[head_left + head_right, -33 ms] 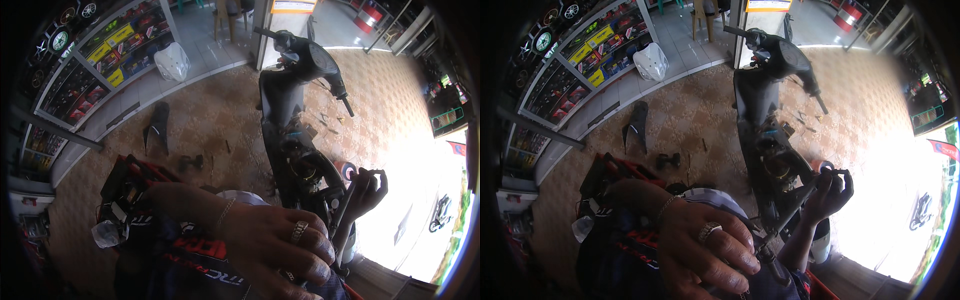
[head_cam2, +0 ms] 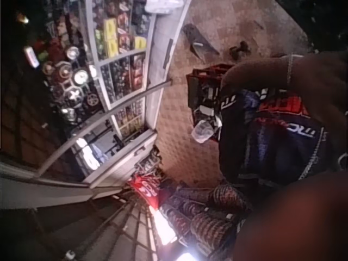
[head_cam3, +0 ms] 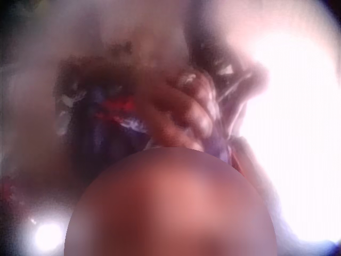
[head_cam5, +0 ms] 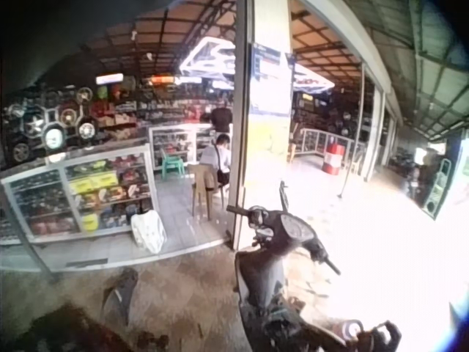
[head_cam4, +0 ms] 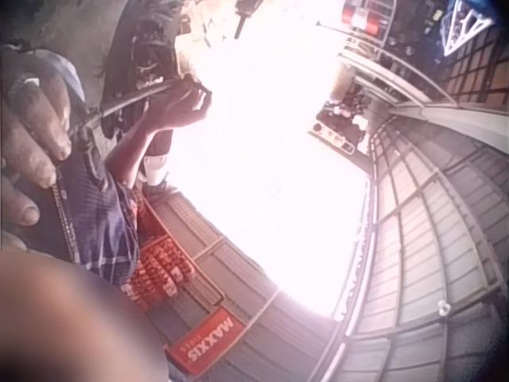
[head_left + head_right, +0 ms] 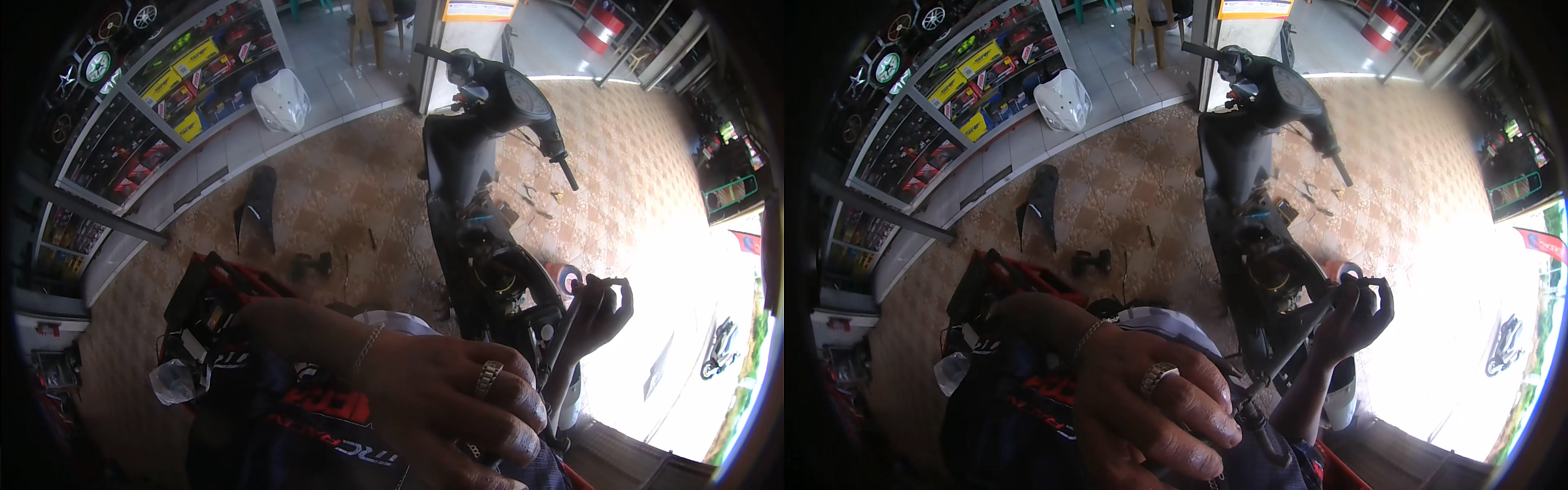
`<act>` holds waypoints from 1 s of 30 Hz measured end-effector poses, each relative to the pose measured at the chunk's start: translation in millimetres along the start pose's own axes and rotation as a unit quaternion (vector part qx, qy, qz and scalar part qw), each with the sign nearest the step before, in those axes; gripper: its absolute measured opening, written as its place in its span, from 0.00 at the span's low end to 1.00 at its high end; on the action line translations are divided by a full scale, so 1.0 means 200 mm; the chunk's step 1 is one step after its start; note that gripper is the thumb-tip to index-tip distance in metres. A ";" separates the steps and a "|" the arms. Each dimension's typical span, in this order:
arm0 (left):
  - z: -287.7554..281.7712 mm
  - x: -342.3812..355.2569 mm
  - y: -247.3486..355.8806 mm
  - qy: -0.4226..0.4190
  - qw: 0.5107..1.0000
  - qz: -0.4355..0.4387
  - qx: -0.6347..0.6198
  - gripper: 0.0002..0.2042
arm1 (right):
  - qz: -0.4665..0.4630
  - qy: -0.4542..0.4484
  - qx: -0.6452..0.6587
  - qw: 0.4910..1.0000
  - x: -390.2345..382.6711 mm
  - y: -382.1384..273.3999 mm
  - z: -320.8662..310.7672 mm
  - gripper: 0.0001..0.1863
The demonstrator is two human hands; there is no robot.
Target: The person works on the engine area of a motorcycle, using a wrench to loosen and tighten bolts. They manipulate hoses and wires within the engine compartment, adjusting components and securing connections.
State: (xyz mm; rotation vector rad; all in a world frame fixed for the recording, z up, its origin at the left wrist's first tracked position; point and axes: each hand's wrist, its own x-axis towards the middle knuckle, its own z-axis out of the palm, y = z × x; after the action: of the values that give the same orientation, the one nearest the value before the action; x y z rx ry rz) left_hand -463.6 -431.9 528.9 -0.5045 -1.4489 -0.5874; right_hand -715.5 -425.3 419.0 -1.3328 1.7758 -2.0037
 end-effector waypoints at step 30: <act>0.01 -0.03 -0.07 0.011 1.000 -0.024 -0.015 0.11 | 0.036 0.047 -0.015 0.998 0.02 -0.02 0.09 0.42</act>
State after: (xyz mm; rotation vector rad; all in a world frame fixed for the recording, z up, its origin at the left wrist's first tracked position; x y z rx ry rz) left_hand -474.7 -440.7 522.5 -0.4875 -1.4349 -0.6518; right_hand -704.1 -439.9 423.8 -1.1838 1.8719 -2.0401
